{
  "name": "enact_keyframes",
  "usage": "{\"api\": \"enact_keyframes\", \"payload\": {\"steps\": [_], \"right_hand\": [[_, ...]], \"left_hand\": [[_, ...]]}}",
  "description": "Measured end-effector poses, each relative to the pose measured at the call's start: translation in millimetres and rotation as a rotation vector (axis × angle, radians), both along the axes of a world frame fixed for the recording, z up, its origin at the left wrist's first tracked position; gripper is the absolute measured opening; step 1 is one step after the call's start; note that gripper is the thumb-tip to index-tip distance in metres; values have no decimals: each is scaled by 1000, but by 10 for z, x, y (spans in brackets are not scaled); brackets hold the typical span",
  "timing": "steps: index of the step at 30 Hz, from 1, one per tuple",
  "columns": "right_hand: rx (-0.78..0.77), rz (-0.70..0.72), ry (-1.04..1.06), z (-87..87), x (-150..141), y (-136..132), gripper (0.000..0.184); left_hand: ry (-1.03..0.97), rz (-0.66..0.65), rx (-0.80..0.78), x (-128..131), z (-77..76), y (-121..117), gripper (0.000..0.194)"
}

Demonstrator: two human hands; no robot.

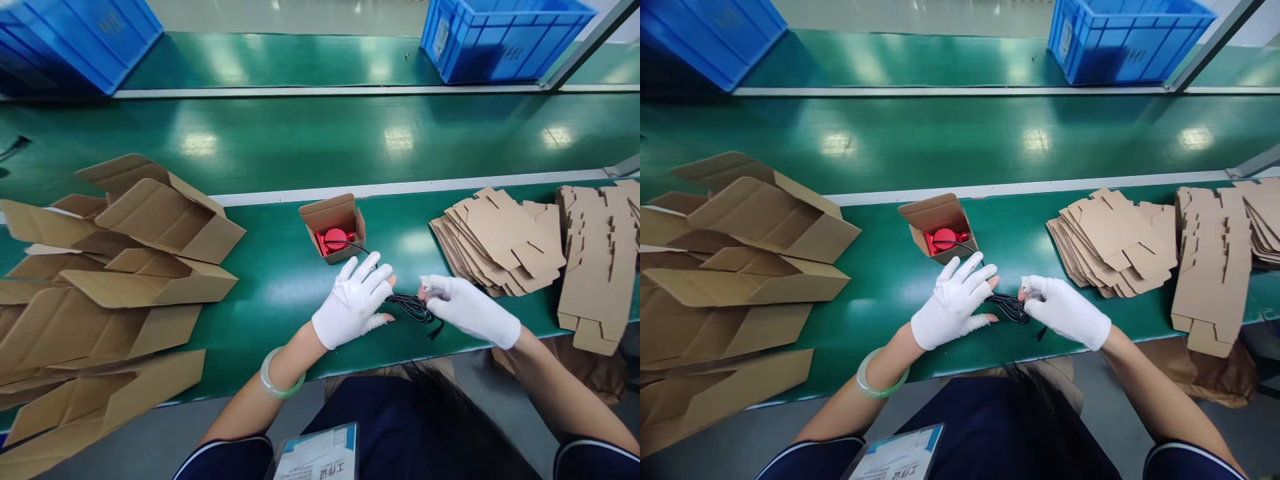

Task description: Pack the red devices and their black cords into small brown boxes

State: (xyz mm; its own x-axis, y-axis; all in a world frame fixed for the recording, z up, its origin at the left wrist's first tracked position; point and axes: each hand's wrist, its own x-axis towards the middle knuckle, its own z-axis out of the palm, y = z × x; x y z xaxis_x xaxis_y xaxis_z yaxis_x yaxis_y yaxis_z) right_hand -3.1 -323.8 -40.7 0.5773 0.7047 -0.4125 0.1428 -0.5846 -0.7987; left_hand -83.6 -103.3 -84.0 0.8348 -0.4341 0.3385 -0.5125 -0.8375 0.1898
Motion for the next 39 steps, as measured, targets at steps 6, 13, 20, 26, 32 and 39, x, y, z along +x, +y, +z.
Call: {"api": "enact_keyframes", "payload": {"steps": [6,13,20,26,32,39], "right_hand": [[-73,53,-290,276,7,-9,31],[0,108,-51,429,46,129,29],[457,-18,-674,105,-213,593,21],[503,148,-695,49,-158,887,19],[404,-50,-476,63,-155,877,21],[324,-122,-379,-199,-96,907,31]], "left_hand": [[-36,-66,-210,38,-29,18,16],[-111,69,-342,67,163,17,14],[279,158,-1280,-59,145,-218,66],[305,348,-1638,-52,77,-222,68],[201,354,-1779,-27,167,-188,48],[73,364,-1680,93,209,-21,51]]}}
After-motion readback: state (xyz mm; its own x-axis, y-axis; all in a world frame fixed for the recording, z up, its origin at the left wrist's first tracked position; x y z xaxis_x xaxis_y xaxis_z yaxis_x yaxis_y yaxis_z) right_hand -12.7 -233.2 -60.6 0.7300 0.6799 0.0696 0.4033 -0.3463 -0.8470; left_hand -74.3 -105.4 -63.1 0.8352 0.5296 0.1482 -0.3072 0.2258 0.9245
